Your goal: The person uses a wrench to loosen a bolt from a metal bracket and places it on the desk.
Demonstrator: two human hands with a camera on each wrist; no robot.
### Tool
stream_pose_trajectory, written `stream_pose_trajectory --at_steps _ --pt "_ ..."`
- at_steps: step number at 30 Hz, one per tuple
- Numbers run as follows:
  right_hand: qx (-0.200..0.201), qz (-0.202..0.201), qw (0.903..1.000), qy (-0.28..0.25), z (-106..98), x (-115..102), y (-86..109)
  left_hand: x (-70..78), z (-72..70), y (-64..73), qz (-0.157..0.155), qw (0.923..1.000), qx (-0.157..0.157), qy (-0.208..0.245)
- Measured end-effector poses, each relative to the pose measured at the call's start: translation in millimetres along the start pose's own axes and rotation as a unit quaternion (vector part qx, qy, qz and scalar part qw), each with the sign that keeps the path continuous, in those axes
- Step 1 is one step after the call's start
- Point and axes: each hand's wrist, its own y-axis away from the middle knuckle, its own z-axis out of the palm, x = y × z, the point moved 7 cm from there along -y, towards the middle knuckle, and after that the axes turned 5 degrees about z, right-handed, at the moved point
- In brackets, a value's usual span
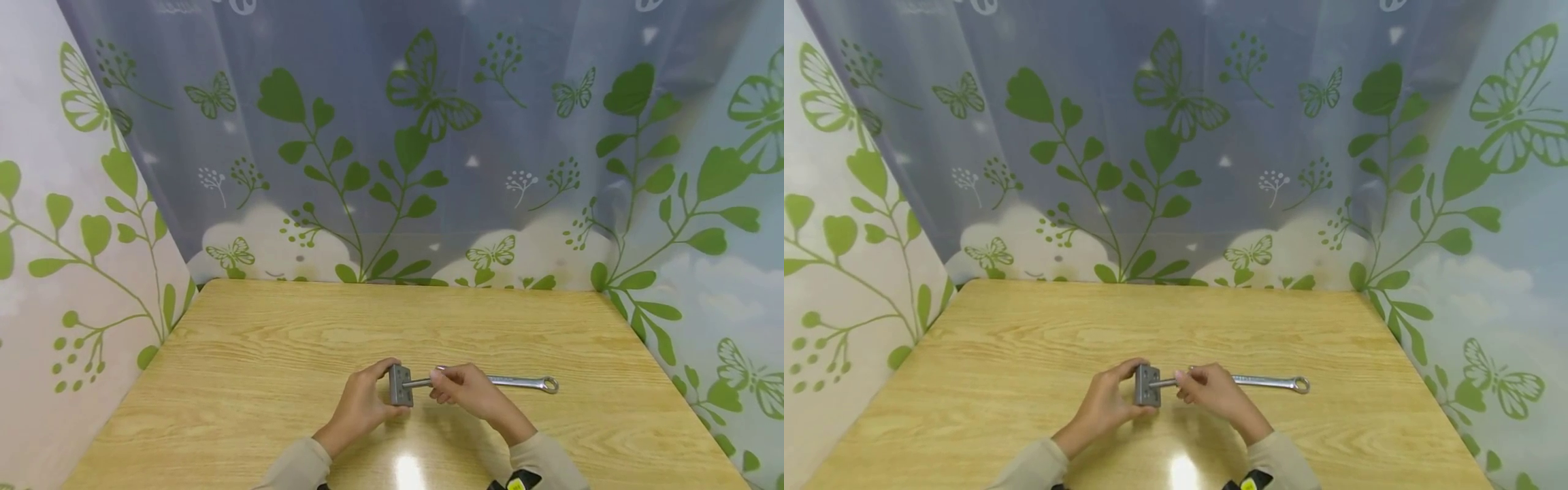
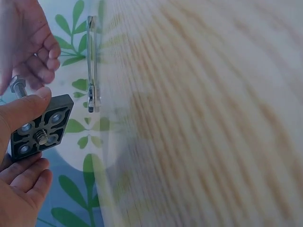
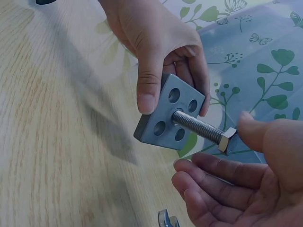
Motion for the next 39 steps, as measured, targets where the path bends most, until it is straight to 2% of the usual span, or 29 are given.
stream_pose_trajectory --at_steps 7,15,21,29,39 --pt "0.002 0.034 0.9991 -0.023 2.1 5.0 -0.7 -0.6 0.7 0.6 0.003 1.0000 -0.001 -0.002" --pt "0.014 0.036 0.9992 -0.012 2.0 7.0 -1.7 0.0 1.9 0.8 0.006 1.0000 0.000 0.000" --pt "0.001 0.009 1.0000 0.002 -0.3 2.3 -1.5 -1.2 1.3 0.5 -0.001 1.0000 -0.002 -0.004" --pt "0.019 -0.049 0.9983 0.023 -6.2 -4.3 -1.4 -2.3 1.1 1.3 0.007 0.9999 -0.005 -0.015" --pt "0.017 -0.040 0.9989 0.017 -3.6 -2.7 -1.1 -3.9 2.0 1.4 0.007 0.9999 -0.002 -0.012"
